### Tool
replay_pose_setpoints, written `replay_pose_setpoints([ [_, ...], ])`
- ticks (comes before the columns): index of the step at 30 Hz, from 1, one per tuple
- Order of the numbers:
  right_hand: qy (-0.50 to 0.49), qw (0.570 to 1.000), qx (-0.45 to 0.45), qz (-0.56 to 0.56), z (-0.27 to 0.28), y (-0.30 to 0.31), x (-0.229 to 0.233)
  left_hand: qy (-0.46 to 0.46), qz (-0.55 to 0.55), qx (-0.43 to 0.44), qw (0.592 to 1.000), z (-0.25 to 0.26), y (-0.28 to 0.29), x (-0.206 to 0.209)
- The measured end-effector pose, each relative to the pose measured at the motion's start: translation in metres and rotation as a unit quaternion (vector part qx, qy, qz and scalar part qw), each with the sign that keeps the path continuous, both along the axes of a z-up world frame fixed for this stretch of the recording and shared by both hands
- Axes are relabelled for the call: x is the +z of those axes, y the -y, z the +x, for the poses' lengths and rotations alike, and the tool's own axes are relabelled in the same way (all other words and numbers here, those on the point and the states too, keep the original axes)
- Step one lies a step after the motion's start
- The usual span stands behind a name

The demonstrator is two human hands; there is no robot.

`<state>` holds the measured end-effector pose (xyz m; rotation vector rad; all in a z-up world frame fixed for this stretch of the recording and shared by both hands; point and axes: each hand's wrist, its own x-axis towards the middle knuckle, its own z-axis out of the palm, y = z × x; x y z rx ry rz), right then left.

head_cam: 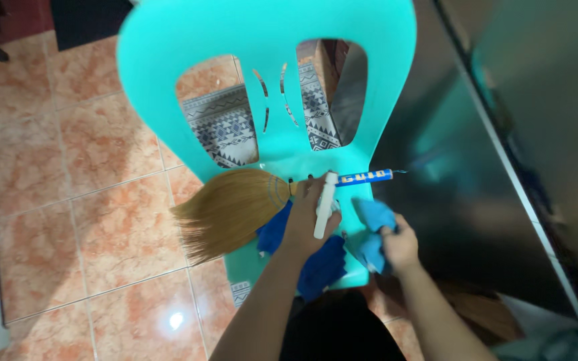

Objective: The person wipes a patterned plastic-covered surface with a blue cloth, then sprays the cloth with a cleaning solution and continues wiping. The person switches to a darker blue cloth and resumes wiping the same surface.

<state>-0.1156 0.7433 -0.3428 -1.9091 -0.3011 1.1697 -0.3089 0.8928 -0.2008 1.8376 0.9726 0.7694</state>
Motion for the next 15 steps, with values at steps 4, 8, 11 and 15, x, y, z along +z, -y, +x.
replay_pose_setpoints([
  [4,-0.604,0.745,-0.050,0.280,0.026,0.009,0.060,0.084,0.086,-0.098,0.988,-0.015,0.006,0.081],
  [8,-0.611,0.717,-0.033,0.333,-0.002,-0.004,0.216,-0.071,-0.109,-0.187,0.974,-0.028,0.025,0.175],
  [11,-0.568,0.729,0.017,0.381,-0.018,-0.007,0.316,-0.075,-0.096,-0.206,0.971,-0.040,0.042,0.229],
  [15,-0.604,0.690,0.037,0.397,-0.016,0.012,0.363,-0.108,-0.048,-0.233,0.965,-0.045,0.057,0.275],
])
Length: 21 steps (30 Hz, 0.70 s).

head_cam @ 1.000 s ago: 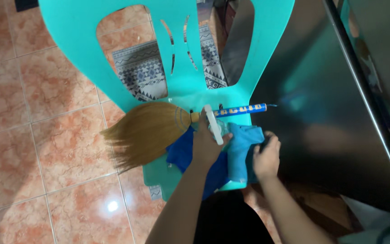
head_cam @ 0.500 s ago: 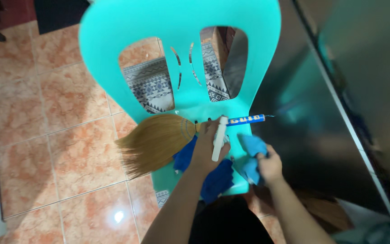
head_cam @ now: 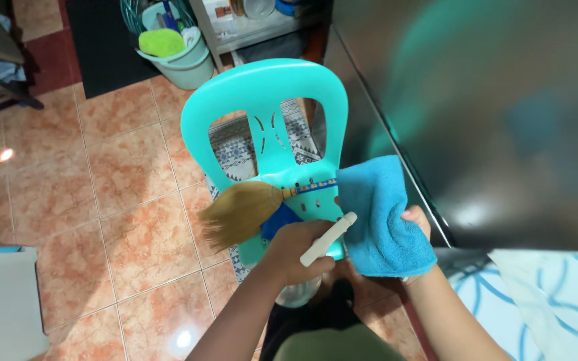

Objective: The person wipes a patterned plastic-covered surface with a blue cloth, then sprays the cloth with a cleaning solution and continues wiping. The person switches to a darker blue cloth and resumes wiping the same surface.

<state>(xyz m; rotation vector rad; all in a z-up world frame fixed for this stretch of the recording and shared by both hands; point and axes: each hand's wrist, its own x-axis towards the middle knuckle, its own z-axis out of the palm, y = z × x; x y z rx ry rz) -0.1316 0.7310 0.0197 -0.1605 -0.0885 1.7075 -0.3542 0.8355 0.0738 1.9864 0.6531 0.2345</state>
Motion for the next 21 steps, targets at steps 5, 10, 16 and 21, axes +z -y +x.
replay_pose_setpoints([
  [5,-0.094,0.993,0.047,0.048,0.015,0.037,-0.019,-0.023,0.023,-0.031,0.999,0.001,0.014,0.032],
  [10,-0.080,0.995,0.007,0.050,0.004,0.050,-0.006,-0.039,0.023,-0.030,0.999,0.001,0.024,0.045],
  [16,0.057,0.993,-0.105,-0.003,-0.025,0.046,0.046,-0.066,0.051,-0.119,0.989,-0.010,0.034,0.044],
  [21,0.074,0.988,-0.135,-0.026,-0.034,0.038,0.065,-0.064,0.069,-0.114,0.989,-0.016,0.046,0.033],
])
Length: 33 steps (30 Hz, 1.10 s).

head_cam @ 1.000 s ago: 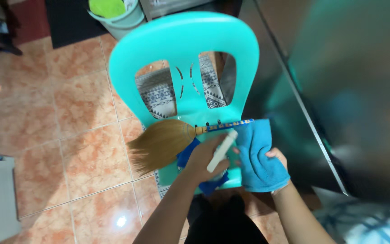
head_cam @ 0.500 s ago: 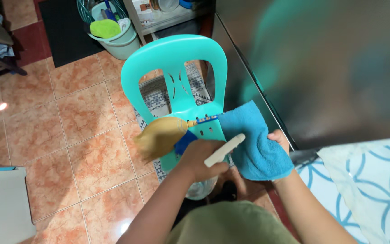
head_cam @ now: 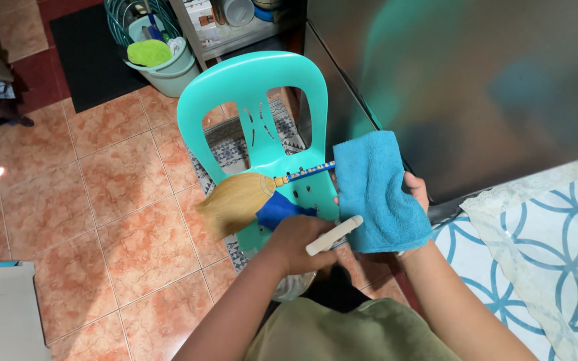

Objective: The person wipes a patterned plastic-covered surface with a blue cloth, then sprays the cloth with a cleaning solution and continues wiping. The person switches to a darker blue cloth and resumes wiping the same surface.

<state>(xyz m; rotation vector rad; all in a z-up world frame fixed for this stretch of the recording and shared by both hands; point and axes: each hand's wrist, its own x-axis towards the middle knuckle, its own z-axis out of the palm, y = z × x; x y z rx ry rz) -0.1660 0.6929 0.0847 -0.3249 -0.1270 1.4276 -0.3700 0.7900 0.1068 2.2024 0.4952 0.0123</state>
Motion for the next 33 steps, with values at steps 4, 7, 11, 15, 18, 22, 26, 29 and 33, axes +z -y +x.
replay_pose_setpoints([
  [4,-0.032,0.999,-0.007,0.002,-0.008,0.003,0.001,0.015,0.010,0.041,0.999,-0.005,0.000,-0.008],
  [7,-0.049,0.998,0.033,0.027,-0.009,0.010,-0.006,0.048,0.022,0.048,0.997,-0.009,-0.003,-0.010],
  [11,-0.061,0.996,0.045,-0.040,0.002,0.025,-0.032,0.072,0.044,0.081,0.993,-0.011,-0.011,-0.013],
  [15,-0.075,0.993,0.049,-0.081,0.018,0.041,-0.072,0.079,0.042,0.081,0.993,-0.011,-0.018,-0.014],
  [18,-0.093,0.991,0.027,-0.097,0.024,0.043,-0.089,0.059,0.029,0.054,0.996,-0.008,-0.020,-0.013],
  [22,-0.073,0.992,0.043,-0.090,0.017,0.035,-0.071,0.066,0.006,0.023,0.998,-0.004,-0.020,-0.016],
  [26,-0.072,0.991,0.040,-0.103,0.012,0.028,-0.058,0.027,0.012,0.000,1.000,-0.001,-0.019,-0.021],
  [29,-0.110,0.990,0.045,-0.075,0.015,0.022,-0.080,0.021,-0.006,-0.012,1.000,0.002,-0.013,-0.022],
  [33,-0.157,0.985,0.066,-0.014,0.018,0.018,-0.113,0.031,-0.024,-0.014,0.999,0.003,-0.015,-0.028],
])
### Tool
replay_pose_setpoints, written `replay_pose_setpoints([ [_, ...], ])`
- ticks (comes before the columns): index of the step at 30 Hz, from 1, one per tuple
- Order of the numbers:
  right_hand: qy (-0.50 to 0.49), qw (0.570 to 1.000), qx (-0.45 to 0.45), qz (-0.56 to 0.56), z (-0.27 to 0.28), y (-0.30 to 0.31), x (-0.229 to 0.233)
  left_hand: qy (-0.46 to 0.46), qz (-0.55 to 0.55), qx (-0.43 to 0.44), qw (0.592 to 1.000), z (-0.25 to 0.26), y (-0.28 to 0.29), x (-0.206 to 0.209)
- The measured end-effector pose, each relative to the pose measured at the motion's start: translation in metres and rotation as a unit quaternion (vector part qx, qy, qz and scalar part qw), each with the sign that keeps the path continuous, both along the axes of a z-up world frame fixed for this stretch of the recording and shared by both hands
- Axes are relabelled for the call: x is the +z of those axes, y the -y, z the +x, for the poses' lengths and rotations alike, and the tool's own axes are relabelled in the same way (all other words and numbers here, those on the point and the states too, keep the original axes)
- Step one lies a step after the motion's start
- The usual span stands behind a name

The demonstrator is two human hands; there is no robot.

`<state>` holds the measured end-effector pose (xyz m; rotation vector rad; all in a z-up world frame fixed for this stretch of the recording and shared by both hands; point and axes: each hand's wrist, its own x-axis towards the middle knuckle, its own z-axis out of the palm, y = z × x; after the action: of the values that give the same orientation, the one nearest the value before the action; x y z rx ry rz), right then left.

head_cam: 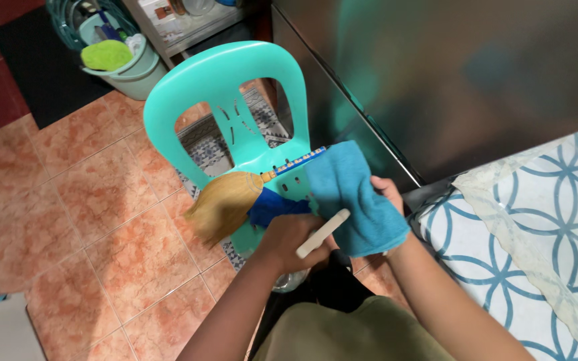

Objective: The person wipes a patterned plastic-covered surface with a blue cloth, then sprays the cloth with a cleaning solution and continues wiping. The person switches to a darker blue cloth and resumes wiping the same surface.

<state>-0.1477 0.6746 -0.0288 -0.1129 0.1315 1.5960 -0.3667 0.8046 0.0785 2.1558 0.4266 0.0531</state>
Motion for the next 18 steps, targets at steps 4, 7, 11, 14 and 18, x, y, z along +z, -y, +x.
replay_pose_setpoints([
  [4,0.033,0.997,-0.044,-0.063,-0.009,-0.007,-0.011,0.015,0.023,0.013,1.000,0.000,-0.004,-0.021],
  [7,0.103,0.968,-0.091,-0.210,-0.018,-0.012,-0.014,0.045,0.062,0.002,0.997,0.003,-0.014,-0.047],
  [11,0.028,0.977,-0.087,-0.191,-0.004,-0.003,-0.038,0.106,0.132,-0.016,0.985,0.006,-0.034,-0.087],
  [14,-0.089,0.987,-0.048,-0.127,0.013,0.027,-0.064,0.055,0.179,0.053,0.981,0.023,-0.056,-0.125],
  [18,-0.045,0.979,-0.095,-0.174,0.003,0.046,-0.086,-0.166,0.056,0.214,0.961,0.060,-0.078,-0.179],
])
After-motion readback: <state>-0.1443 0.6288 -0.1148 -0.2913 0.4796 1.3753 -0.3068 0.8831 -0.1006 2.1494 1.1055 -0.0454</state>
